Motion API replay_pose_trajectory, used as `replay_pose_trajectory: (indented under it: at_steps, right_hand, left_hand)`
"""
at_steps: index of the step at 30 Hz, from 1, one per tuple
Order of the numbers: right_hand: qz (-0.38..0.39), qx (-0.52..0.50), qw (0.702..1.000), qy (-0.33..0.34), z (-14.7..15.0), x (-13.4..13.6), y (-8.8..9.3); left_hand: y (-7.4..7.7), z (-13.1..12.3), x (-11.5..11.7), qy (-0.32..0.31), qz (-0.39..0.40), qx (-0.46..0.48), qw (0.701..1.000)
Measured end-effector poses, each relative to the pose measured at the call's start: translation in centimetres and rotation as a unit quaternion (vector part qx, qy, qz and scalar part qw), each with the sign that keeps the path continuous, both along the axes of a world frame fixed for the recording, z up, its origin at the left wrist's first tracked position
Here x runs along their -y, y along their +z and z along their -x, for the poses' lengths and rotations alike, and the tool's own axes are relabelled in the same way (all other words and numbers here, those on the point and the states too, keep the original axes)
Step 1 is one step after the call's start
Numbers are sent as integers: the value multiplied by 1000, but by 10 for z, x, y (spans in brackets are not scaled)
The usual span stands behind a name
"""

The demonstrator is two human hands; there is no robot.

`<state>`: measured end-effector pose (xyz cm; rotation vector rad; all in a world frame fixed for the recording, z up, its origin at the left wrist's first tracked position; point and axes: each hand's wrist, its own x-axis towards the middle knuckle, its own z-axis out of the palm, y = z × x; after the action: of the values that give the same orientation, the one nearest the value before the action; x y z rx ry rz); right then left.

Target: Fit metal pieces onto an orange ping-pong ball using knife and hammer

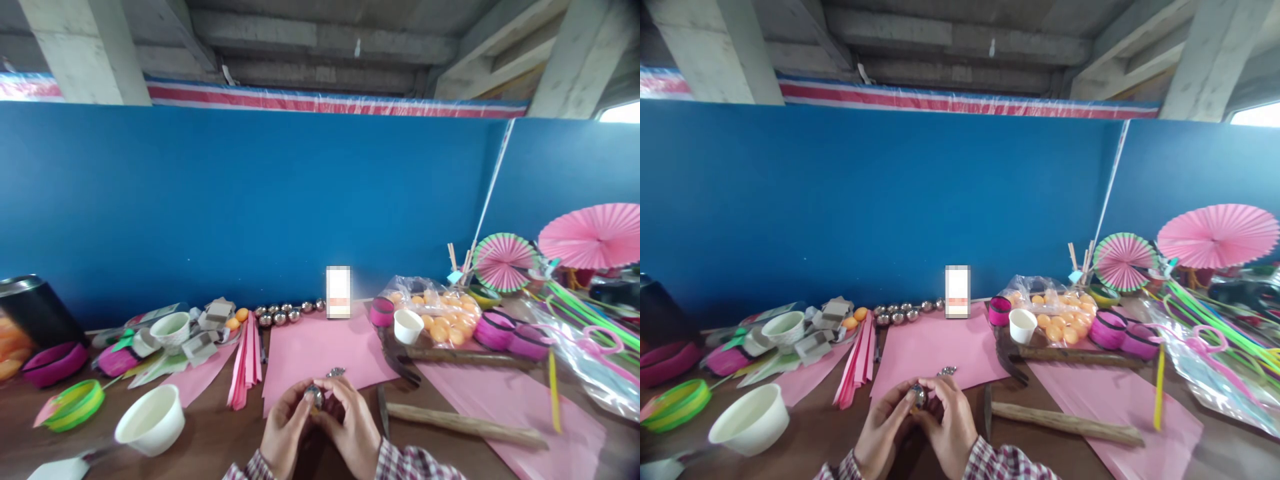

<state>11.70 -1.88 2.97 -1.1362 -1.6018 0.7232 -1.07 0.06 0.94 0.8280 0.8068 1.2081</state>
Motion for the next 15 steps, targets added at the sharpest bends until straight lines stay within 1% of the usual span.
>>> replay_pose_trajectory:
  at_steps: [7,10,15]
  right_hand:
    - [-4,4,1000,-1,0,0,1]
    - [-4,3,1000,-2,0,1,1]
    - [3,5,1000,1,1,1,2]
  left_hand:
    - [5,-1,2,17,17,-8,1000]
    - [7,-2,3,15,26,4,1000]
    - [5,-2,2,30,45,24,998]
